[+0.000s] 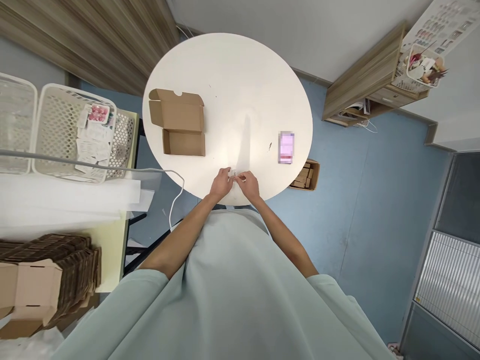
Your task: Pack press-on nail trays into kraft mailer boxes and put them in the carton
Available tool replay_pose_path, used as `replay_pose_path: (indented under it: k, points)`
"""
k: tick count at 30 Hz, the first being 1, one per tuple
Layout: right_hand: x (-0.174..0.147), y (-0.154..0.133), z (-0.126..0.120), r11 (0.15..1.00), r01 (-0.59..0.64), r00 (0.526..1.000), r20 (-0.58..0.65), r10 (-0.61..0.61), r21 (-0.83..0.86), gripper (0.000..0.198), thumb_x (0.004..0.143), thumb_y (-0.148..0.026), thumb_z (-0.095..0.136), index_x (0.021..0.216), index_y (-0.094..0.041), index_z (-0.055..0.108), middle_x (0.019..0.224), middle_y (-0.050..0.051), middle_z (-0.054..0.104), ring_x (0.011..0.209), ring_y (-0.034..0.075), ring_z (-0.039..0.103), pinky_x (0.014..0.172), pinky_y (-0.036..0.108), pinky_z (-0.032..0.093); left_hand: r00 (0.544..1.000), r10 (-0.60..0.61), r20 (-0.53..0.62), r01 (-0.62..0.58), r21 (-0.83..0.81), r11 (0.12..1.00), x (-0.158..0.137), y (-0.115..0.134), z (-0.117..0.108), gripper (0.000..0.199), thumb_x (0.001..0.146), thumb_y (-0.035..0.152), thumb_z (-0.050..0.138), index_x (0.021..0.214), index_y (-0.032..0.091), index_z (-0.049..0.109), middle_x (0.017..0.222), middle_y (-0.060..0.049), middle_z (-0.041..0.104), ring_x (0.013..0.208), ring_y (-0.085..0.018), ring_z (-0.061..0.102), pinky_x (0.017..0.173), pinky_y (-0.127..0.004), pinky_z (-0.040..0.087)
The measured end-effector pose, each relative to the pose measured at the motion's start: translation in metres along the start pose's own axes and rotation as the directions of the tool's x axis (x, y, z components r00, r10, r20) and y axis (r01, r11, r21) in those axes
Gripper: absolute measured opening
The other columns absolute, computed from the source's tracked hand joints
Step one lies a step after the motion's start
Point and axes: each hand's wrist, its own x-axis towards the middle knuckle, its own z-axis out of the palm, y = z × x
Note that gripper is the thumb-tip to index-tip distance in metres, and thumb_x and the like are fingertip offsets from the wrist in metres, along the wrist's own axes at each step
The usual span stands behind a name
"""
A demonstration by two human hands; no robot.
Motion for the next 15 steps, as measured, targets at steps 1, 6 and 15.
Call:
replay_pose_path:
  k: [1,6,15]
  points:
    - [0.002,0.000,0.004,1.000,-0.003,1.000,0.014,0.003,-0.025,0.012,0.101,-0.031,0.068,0.092,-0.023,0.070,0.107,0.004,0.072,0.097,0.019,0.070,0.091,0.033,0.057,0.999,-0.042,-0.016,0.041,-0.074,0.996,-0.002,-0.003,-0.001,0.046,0.108,0.029,0.041,0.149,0.016,0.057,0.149,-0.017,0.065,0.121,-0.026,0.072,0.110,-0.041,0.055]
    - [0.009,0.005,0.021,0.993,-0.022,0.998,0.062,0.029,-0.116,0.013,0.102,-0.030,0.068,0.093,-0.023,0.073,0.107,0.005,0.070,0.097,0.021,0.067,0.089,0.034,0.056,0.972,-0.227,0.059,0.233,-0.324,0.917,0.000,-0.008,-0.002,0.040,0.112,0.046,0.041,0.125,0.020,0.070,0.129,-0.010,0.080,0.110,-0.022,0.077,0.103,-0.034,0.057]
    - [0.007,0.012,0.022,0.990,0.003,0.997,0.082,0.008,-0.138,0.012,0.101,-0.029,0.067,0.094,-0.024,0.074,0.110,0.006,0.071,0.102,0.023,0.067,0.095,0.038,0.056,0.940,-0.340,-0.003,0.333,-0.188,0.924,0.021,-0.011,0.008,0.025,0.098,0.031,0.061,0.114,0.022,0.077,0.120,-0.010,0.083,0.116,-0.029,0.076,0.105,-0.041,0.057]
